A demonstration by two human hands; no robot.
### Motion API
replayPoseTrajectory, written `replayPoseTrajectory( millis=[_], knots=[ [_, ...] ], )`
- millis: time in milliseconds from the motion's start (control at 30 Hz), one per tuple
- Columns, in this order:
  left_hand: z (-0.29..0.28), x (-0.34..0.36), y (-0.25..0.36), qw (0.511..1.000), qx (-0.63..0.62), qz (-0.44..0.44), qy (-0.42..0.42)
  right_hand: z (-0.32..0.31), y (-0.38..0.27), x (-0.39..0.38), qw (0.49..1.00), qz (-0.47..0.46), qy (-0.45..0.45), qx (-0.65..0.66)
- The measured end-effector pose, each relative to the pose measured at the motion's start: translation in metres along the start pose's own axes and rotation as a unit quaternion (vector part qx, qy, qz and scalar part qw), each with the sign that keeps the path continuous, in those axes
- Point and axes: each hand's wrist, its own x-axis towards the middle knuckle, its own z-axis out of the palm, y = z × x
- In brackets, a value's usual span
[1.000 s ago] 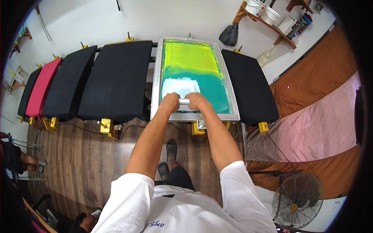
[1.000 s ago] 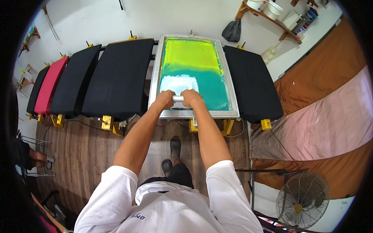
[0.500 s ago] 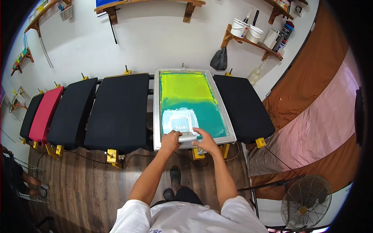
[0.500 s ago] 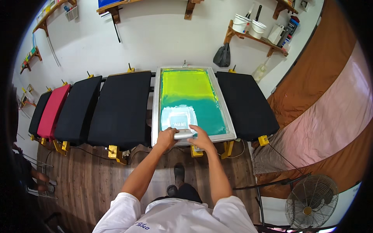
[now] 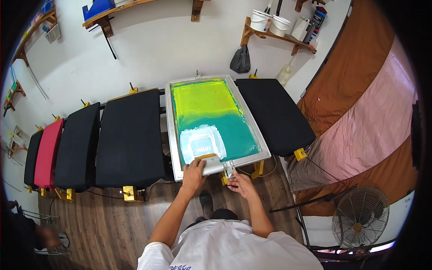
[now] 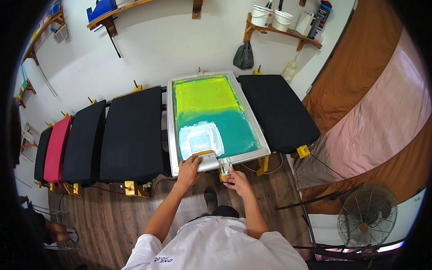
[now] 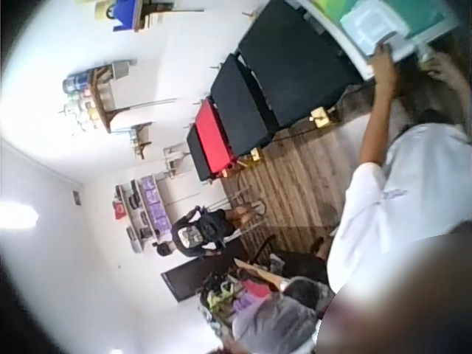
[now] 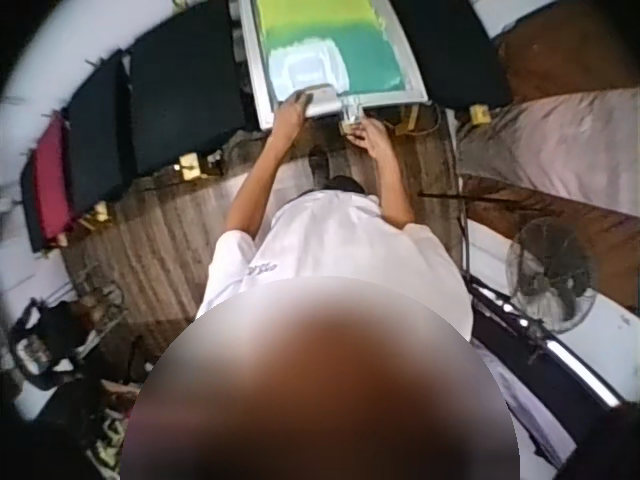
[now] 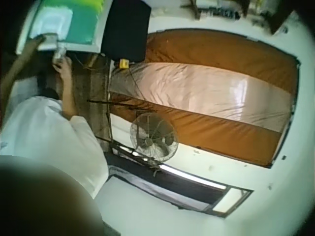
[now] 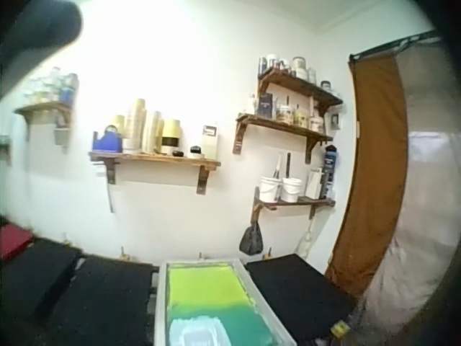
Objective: Applying ink to a screen printing frame using a squeegee to print designs on garments.
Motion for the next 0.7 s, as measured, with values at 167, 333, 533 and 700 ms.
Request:
replayPoseTrajectory(
  millis=[167,333,533,700],
  knots=[
    [0.003,-0.004,-0.003,0.999,-0.014,-0.018,-0.024,0.003,0.0,-0.009,1.0,0.003,-0.011,-0.007],
    [-0.007,-0.003,0.0,0.998,-0.032,-0.012,-0.061,0.004,0.006,0.001,1.0,0.003,-0.001,0.002],
    [-0.023,-0.007,0.004,0.993,-0.047,-0.031,-0.103,0.008,0.001,-0.002,0.999,-0.005,0.017,-0.044],
    [-0.032,-0.046,0.011,0.99,-0.084,-0.098,0.061,0.008,0.009,0.003,1.0,-0.011,0.021,-0.006]
  ],
)
